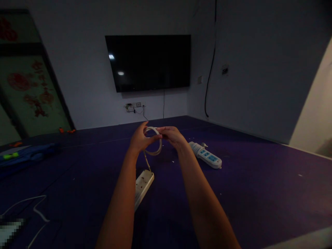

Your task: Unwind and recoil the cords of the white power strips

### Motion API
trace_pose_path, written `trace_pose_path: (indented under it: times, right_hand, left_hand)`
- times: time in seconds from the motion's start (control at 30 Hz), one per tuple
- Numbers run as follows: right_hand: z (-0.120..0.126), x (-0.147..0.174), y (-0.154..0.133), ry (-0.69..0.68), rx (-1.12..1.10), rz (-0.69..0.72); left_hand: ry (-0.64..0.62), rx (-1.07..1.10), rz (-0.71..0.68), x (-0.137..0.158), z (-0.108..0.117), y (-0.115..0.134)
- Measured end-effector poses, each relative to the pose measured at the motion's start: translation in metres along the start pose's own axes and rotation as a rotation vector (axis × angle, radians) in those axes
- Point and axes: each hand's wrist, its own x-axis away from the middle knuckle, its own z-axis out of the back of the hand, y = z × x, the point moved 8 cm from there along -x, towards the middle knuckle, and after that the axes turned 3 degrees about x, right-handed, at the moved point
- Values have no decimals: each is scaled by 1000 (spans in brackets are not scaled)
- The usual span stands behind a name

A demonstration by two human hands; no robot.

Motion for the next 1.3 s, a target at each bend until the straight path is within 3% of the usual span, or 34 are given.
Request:
trace_pose_path:
  times: [0.17, 0.37, 0.63, 0.93, 1.1, 1.2, 1.3]
  right_hand:
    - [-4, 4, -9, 32, 51, 39]
    - [6, 8, -24, 167, 141, 128]
    - [38, 22, -59, 412, 298, 338]
    - [67, 55, -99, 646, 348, 549]
    - [71, 76, -118, 752, 426, 653]
    - [72, 80, -122, 745, 460, 661]
    - [76, 72, -112, 694, 435, 583]
  left_hand:
    - [63, -277, -32, 2, -6, 20]
    - [8, -293, -12, 2, -9, 20]
    - [4, -390, -40, 5, -14, 13]
    - [-4, -304, 18, 3, -21, -10]
    - [-3, -247, -25, 7, -28, -14]
    - [-24, -196, -6, 7, -34, -23]
    - [-5, -95, 47, 5, -30, -36]
